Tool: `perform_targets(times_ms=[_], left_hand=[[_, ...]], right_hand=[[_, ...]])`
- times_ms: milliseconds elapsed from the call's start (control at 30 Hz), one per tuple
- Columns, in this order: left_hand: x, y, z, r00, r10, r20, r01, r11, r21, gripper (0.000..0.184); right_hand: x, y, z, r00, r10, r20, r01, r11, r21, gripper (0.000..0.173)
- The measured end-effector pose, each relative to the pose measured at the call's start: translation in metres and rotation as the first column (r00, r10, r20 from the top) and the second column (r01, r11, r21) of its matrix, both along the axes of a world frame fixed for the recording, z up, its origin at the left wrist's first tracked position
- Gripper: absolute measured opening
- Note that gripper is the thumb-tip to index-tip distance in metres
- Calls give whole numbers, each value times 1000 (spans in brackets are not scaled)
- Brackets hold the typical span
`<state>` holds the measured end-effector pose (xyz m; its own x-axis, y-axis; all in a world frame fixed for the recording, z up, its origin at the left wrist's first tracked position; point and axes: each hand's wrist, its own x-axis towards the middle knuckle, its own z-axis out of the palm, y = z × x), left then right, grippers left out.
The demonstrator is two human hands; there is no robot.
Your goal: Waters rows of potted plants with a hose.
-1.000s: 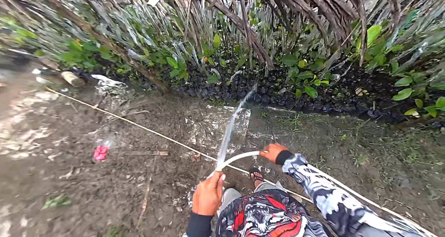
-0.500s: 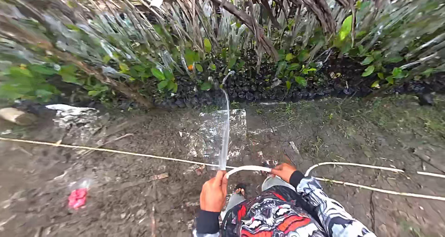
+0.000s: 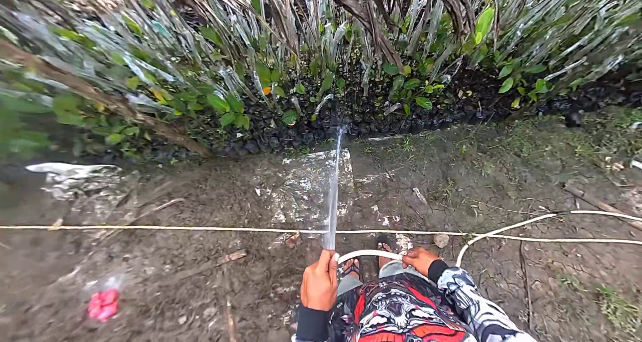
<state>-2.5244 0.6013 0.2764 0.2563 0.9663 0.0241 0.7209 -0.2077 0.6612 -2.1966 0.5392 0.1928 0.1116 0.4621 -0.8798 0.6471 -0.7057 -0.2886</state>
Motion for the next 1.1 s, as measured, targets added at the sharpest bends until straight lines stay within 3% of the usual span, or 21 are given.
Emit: perform_targets(times_ms=[300,667,833,1100], left_hand=[[1,-18,7,998,-65,-13,65,998,-21,38],[16,-27,9,984,-179,8,179,984,6,39],[20,-30,8,989,-149,14,148,988,42,39],[15,-38,6,994,-105,10,105,994,33,40]], right_hand=[[-2,-17,-24,999,-40,-24,39,998,-39,49],[15,-61,-87,986,-161,-37,160,987,-30,49],[14,-61,-72,991,-131,-37,130,991,-26,51],[14,-67,-87,994,-109,-19,108,994,-22,51]])
